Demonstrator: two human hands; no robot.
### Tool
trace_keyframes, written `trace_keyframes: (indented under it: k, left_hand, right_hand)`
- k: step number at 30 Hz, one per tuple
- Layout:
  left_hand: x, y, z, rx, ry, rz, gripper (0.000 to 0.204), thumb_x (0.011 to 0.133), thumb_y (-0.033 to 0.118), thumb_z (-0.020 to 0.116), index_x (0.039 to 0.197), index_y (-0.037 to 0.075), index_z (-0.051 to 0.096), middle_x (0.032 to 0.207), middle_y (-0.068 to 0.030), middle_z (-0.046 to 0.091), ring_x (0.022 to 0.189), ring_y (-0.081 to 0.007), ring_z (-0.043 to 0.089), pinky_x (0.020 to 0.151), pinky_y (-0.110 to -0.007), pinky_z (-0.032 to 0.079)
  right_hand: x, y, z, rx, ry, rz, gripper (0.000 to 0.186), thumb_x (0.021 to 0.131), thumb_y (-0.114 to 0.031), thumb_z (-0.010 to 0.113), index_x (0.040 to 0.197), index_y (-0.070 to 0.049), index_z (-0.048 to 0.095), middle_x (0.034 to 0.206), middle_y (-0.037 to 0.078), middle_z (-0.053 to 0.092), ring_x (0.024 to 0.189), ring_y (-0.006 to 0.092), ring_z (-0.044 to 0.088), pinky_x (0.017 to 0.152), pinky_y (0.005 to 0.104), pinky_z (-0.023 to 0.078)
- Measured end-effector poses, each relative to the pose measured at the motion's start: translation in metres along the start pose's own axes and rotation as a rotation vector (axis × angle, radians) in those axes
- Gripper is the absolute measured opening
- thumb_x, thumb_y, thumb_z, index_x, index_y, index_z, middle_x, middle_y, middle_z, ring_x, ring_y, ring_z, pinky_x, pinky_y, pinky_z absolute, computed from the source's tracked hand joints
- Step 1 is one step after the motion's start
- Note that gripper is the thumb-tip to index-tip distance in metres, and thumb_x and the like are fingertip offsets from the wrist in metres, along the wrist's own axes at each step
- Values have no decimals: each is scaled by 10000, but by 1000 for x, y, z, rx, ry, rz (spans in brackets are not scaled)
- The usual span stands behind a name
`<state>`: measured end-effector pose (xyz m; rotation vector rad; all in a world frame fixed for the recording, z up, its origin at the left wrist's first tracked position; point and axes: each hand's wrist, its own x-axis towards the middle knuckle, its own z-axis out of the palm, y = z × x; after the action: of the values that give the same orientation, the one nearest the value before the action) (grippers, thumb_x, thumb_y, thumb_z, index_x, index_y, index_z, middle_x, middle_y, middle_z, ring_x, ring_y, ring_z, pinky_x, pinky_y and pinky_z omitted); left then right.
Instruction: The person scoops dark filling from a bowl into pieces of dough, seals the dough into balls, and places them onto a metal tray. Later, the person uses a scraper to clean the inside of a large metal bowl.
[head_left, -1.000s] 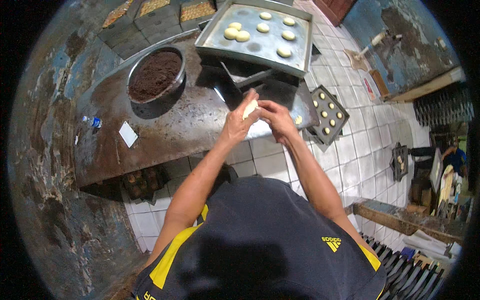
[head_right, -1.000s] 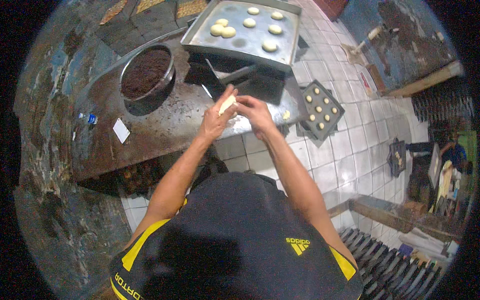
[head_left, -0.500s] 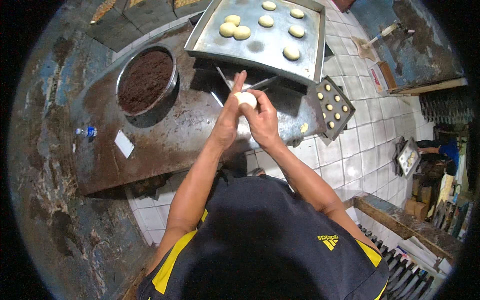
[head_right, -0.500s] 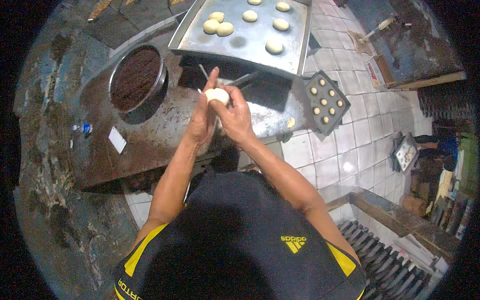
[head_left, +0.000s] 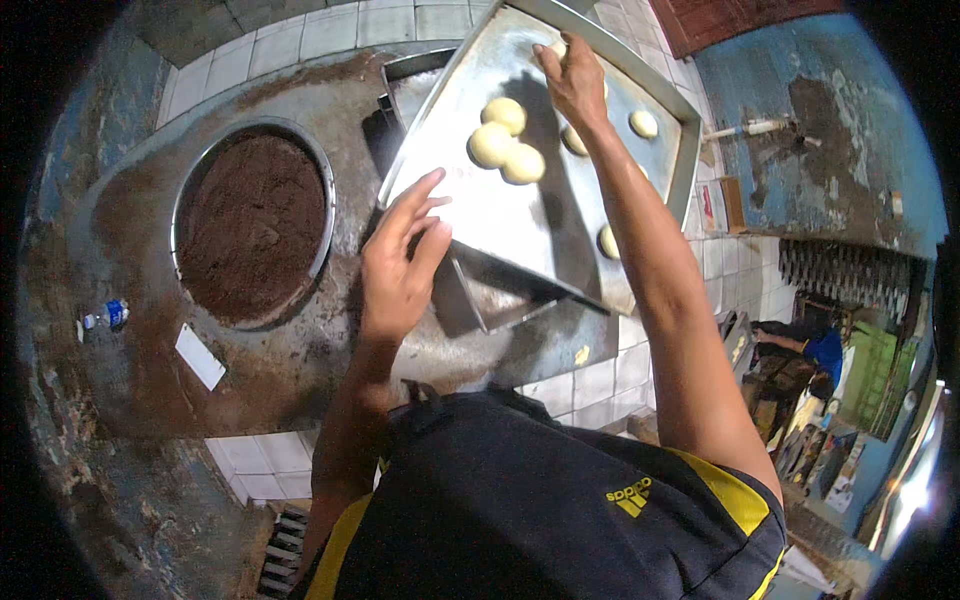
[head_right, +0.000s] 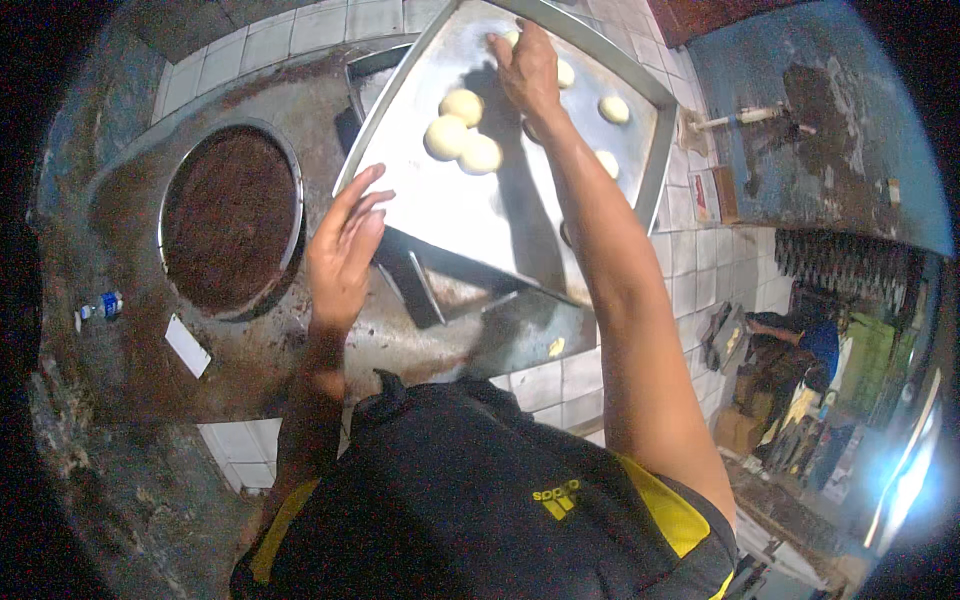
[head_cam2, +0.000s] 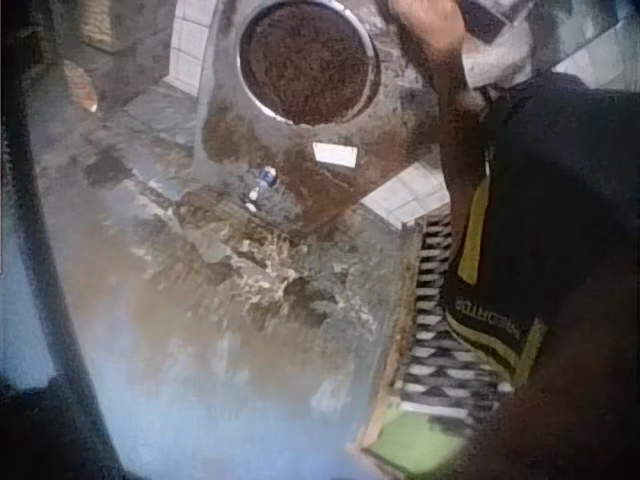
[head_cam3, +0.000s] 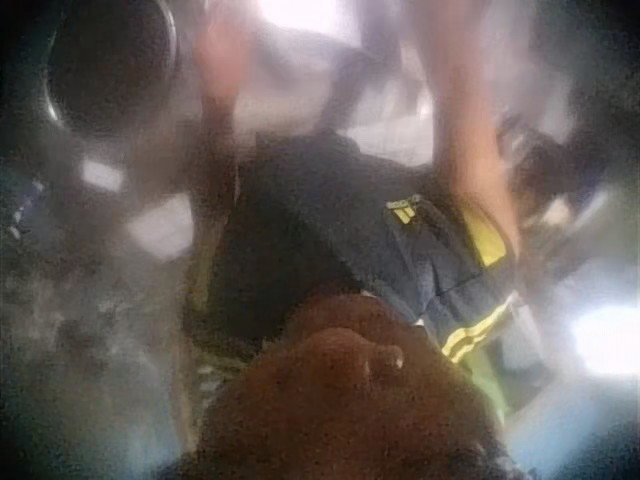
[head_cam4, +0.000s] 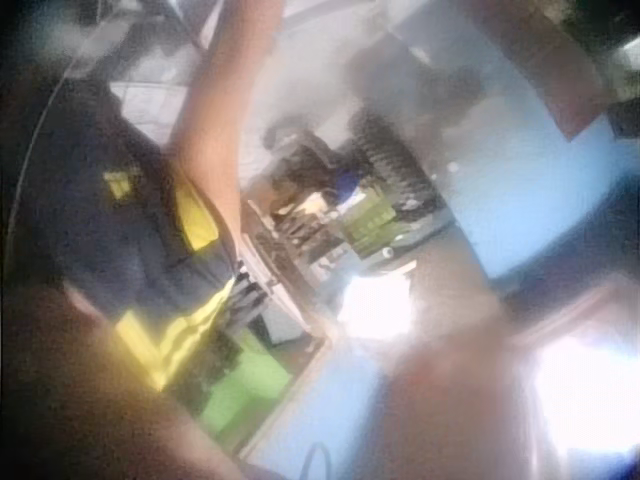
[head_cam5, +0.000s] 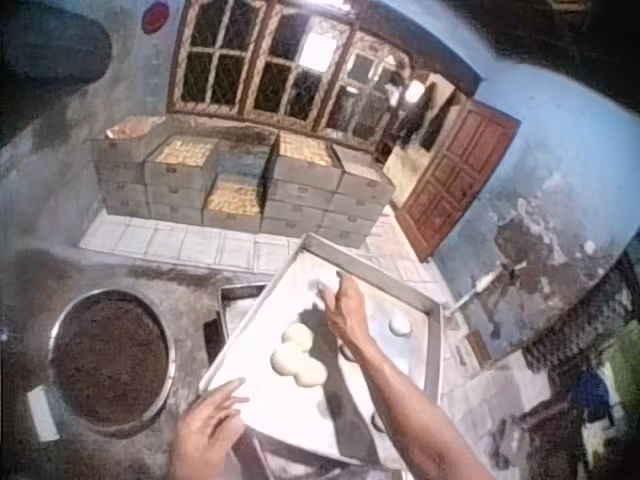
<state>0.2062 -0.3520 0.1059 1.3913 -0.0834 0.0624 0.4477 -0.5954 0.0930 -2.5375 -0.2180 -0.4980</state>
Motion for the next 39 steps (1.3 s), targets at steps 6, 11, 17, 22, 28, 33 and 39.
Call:
trace_keyframes:
  k: [6, 11, 17, 22, 28, 33, 39]
  left_hand:
    - [-17, -14, -72, 354, 119, -105, 476, 927, 26, 564, 1403, 43, 561, 1383, -164, 593, 1185, -261, 622, 1015, -377, 483]
    - [-8, -14, -73, 310, 138, -94, 459, 921, 27, 566, 1378, 66, 587, 1369, -144, 606, 1156, -267, 628, 1006, -403, 496]
    - [-9, 18, -60, 385, 116, 41, 454, 900, -2, 643, 1351, 32, 602, 1350, -151, 615, 1095, -225, 651, 930, -345, 543]
    - [-44, 22, -36, 312, 131, 104, 353, 950, 9, 624, 1303, 8, 631, 1278, -154, 639, 1054, -191, 670, 853, -313, 557]
    - [-74, -1, 46, 114, 197, 152, 377, 990, 62, 594, 1350, -40, 552, 1274, -179, 628, 1080, -224, 668, 863, -336, 557]
    - [-106, -15, 129, -472, 125, -107, 394, 1089, 336, 462, 1178, -27, 587, 1021, -68, 671, 846, -198, 627, 778, -333, 526]
    - [-194, -50, 136, 67, 335, -70, 525, 1059, 482, 466, 848, 8, 548, 704, -102, 540, 666, -193, 492, 637, -370, 438]
  right_hand:
    - [54, 55, 78, -171, -265, -426, 505, 1007, -374, 559, 1274, 53, 520, 1350, 330, 518, 1284, 467, 472, 1089, 505, 385]
    - [62, 50, 100, -314, -377, -521, 657, 1058, -494, 395, 1479, 9, 397, 1584, 256, 315, 1469, 446, 276, 1194, 507, 262]
    - [101, 20, 22, 375, -774, 49, 764, 1012, -658, 363, 1474, -61, 478, 1500, 158, 480, 1419, 276, 398, 1179, 420, 297]
    - [1, 9, -12, 112, -950, -122, 398, 907, -343, 718, 1133, -16, 737, 1067, 129, 730, 1020, 207, 658, 931, 365, 496]
    - [-87, -39, -135, 107, -192, -175, 281, 892, -194, 743, 1102, -7, 736, 943, 130, 744, 855, 201, 721, 754, 336, 554]
    - [-275, -98, -154, 337, -47, -368, 339, 814, -95, 804, 1103, -16, 645, 1013, 144, 638, 854, 265, 647, 726, 362, 537]
    - [-405, -98, -145, 798, -357, 264, 290, 936, -154, 710, 1174, 8, 674, 1030, 87, 715, 904, 144, 663, 838, 291, 516]
